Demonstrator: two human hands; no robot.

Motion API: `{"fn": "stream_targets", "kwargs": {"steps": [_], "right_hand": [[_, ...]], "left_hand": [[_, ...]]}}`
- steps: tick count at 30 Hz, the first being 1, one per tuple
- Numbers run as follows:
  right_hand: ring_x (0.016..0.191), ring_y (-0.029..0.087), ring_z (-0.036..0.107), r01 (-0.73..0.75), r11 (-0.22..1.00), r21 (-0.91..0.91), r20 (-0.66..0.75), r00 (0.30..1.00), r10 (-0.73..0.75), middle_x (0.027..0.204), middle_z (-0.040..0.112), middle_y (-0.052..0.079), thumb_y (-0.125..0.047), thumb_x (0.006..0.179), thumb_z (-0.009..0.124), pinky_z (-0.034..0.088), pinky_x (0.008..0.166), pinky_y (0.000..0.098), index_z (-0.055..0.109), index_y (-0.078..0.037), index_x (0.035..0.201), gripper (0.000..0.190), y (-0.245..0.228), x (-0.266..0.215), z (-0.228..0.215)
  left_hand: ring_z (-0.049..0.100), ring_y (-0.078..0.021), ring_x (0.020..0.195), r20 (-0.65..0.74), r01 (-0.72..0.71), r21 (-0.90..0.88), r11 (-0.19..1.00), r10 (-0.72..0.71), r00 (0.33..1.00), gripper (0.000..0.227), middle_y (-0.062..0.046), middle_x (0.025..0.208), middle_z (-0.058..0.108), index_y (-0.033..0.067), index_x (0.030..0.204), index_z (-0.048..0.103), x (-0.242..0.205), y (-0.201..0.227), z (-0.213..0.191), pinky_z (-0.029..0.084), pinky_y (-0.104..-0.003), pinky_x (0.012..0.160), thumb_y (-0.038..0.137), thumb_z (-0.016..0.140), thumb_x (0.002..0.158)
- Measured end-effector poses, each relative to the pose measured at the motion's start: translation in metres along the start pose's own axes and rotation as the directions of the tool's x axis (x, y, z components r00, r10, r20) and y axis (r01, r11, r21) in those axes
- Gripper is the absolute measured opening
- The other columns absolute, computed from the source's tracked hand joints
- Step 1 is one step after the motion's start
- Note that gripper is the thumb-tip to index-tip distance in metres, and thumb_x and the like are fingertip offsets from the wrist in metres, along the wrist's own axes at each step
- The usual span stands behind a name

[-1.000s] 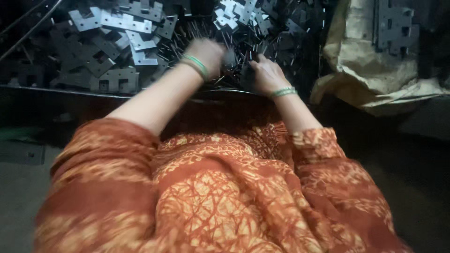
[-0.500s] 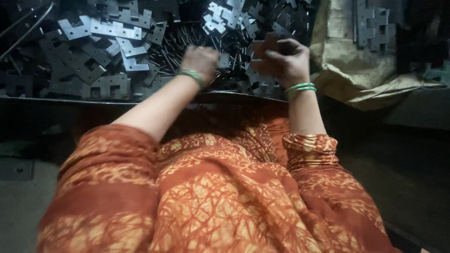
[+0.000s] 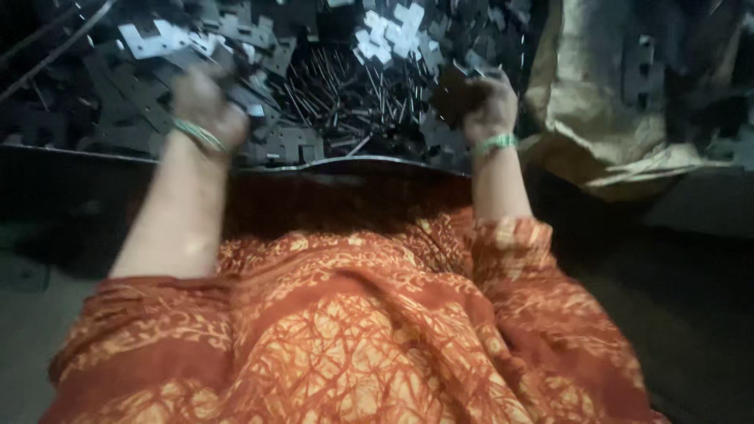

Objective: The person repeatedly picks up small metal brackets and pins from a large pile on a table and transfers them into a nearby sack. The hands work continuously, scooping and moving parts from the table into the sack.

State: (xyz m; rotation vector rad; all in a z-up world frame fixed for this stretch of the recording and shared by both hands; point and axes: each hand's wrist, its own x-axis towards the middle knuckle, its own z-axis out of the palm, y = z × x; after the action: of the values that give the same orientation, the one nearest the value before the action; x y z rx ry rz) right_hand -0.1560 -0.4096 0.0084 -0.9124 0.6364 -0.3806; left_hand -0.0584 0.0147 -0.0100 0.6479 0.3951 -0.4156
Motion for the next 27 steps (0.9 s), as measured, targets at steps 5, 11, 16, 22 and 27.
{"fn": "stream_targets", "kwargs": {"steps": [5, 11, 16, 22, 27], "right_hand": [[0.100, 0.031, 0.068, -0.121, 0.974, 0.193, 0.110, 0.989, 0.101, 0.097, 0.072, 0.013, 0.002, 0.076, 0.065, 0.054, 0.100, 0.0434, 0.068, -0.002, 0.090, 0.015, -0.012, 0.016, -0.023], [0.110, 0.035, 0.070, -0.194, 0.971, 0.140, 0.252, 0.955, 0.155, 0.111, 0.074, 0.018, -0.007, 0.093, 0.065, 0.055, 0.109, 0.0541, 0.067, 0.001, 0.108, 0.017, -0.035, 0.018, -0.015], [0.099, 0.033, 0.073, 0.218, 0.924, -0.313, 0.325, 0.939, -0.112, 0.102, 0.074, 0.012, -0.004, 0.094, 0.067, 0.058, 0.093, 0.0555, 0.066, -0.007, 0.106, 0.012, -0.040, -0.033, 0.041], [0.111, 0.029, 0.071, 0.959, -0.275, 0.071, 0.912, 0.049, 0.407, 0.110, 0.075, 0.005, 0.005, 0.083, 0.062, 0.054, 0.112, 0.0462, 0.070, -0.011, 0.105, 0.029, -0.021, -0.131, 0.095], [0.139, 0.038, 0.052, 0.972, -0.132, 0.196, 0.758, -0.065, 0.649, 0.128, 0.066, 0.015, -0.002, 0.070, 0.067, 0.043, 0.119, 0.0500, 0.072, -0.005, 0.102, 0.032, 0.038, -0.171, 0.108]], "left_hand": [[0.070, -0.0226, 0.085, -0.009, 0.223, 0.049, 0.974, -0.223, 0.975, 0.014, -0.006, 0.095, 0.071, 0.0084, 0.107, 0.067, -0.004, -0.052, -0.021, 0.059, -0.043, 0.072, 0.005, 0.065, 0.093], [0.070, -0.0216, 0.088, 0.184, 0.334, -0.028, 0.942, -0.324, 0.928, 0.014, -0.007, 0.099, 0.073, 0.0049, 0.110, 0.070, -0.010, -0.073, -0.015, 0.060, -0.039, 0.082, 0.008, 0.060, 0.102], [0.070, -0.0193, 0.105, 0.368, 0.333, 0.135, 0.933, -0.359, 0.858, 0.035, -0.007, 0.117, 0.075, 0.0062, 0.133, 0.063, -0.028, -0.060, -0.010, 0.055, -0.038, 0.088, 0.023, 0.047, 0.106], [0.071, -0.0272, 0.111, 0.485, 0.587, 0.134, 0.799, -0.569, 0.664, 0.040, -0.008, 0.123, 0.075, 0.0108, 0.128, 0.063, -0.041, -0.099, 0.006, 0.053, -0.047, 0.100, 0.024, 0.036, 0.102], [0.069, -0.0303, 0.105, 0.394, 0.547, -0.216, 0.808, -0.441, 0.806, 0.049, -0.014, 0.108, 0.076, 0.0062, 0.118, 0.070, -0.034, -0.151, -0.002, 0.056, -0.047, 0.098, 0.040, 0.037, 0.102]]}}
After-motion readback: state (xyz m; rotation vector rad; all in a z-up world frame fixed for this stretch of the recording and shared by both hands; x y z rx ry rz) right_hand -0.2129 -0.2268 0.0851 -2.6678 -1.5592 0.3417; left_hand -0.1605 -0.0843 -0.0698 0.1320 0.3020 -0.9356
